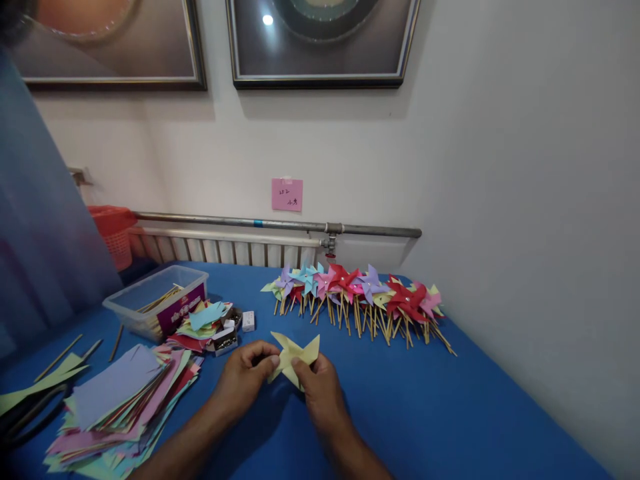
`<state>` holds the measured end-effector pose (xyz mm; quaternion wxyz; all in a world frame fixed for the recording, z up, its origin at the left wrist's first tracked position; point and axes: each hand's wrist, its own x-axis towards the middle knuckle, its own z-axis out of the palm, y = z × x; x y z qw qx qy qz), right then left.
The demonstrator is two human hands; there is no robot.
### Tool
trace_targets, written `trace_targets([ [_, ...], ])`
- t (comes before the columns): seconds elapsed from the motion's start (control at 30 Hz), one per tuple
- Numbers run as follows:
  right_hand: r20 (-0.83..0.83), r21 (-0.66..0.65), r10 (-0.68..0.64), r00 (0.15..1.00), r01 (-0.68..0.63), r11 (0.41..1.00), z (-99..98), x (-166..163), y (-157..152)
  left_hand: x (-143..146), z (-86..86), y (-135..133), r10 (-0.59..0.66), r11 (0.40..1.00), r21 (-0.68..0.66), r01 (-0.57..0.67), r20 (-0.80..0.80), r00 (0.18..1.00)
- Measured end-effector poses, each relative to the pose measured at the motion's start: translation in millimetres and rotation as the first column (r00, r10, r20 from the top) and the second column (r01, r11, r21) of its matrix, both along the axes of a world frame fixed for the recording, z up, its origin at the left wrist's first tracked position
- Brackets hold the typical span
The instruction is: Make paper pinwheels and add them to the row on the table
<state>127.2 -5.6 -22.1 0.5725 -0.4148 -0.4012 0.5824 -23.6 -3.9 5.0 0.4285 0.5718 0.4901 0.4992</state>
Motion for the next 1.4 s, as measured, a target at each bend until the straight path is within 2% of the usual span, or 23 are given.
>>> trace_targets([
  [0.17, -0.099, 0.008, 0.081, 0.992, -0.080, 0.997, 10.8, -4.2, -8.5, 0.9, -8.0, 7.6, 0.015, 0.977, -0.209, 0.038, 0.248, 0.969],
  [0.27, -0.114, -0.008, 0.118, 0.986, -0.120, 0.993, 15.1, -5.4, -9.9, 0.2, -10.5, 8.1, -0.002, 0.966, -0.247, 0.079, 0.297, 0.955],
  [0.4, -0.119, -0.011, 0.116, 0.986, -0.118, 0.993, 17.5, -6.9, -11.1, -0.1, -14.1, 10.1, -0.035, 0.965, -0.234, 0.119, 0.332, 0.943],
  [0.53, -0.104, -0.015, 0.133, 0.986, -0.135, 0.991, 15.8, -7.0, -10.8, 0.1, -15.1, 11.7, -0.045, 0.972, -0.205, 0.118, 0.330, 0.943],
  [0.7, -0.072, -0.009, 0.061, 0.996, -0.062, 0.998, 10.0, -4.0, -7.3, -0.6, -14.4, 11.1, -0.026, 0.970, -0.220, 0.102, 0.325, 0.945],
  [0.8, -0.060, -0.004, 0.069, 0.996, -0.069, 0.998, 9.8, -3.1, -7.0, -0.8, -15.0, 12.0, -0.024, 0.969, -0.225, 0.102, 0.325, 0.945],
  [0.97, -0.037, 0.001, 0.054, 0.998, -0.054, 0.999, 5.5, -2.0, -3.9, -2.4, -12.6, 13.3, 0.033, 0.979, -0.204, 0.024, 0.273, 0.961],
  [1.1, 0.043, -0.014, -0.014, 0.999, 0.014, 1.000, -9.1, 0.5, 6.2, -2.0, -9.1, 11.3, 0.008, 0.980, -0.196, 0.045, 0.259, 0.966],
  [1.2, 0.072, -0.004, -0.017, 0.997, 0.018, 1.000, -17.8, 1.4, 12.1, -0.4, -6.6, 9.2, -0.004, 0.977, -0.207, 0.058, 0.253, 0.968],
  [1.4, 0.092, 0.017, -0.028, 0.995, 0.026, 1.000, -18.8, 0.6, 12.2, -0.3, -0.2, 7.4, -0.031, 0.974, -0.209, 0.084, 0.242, 0.970],
])
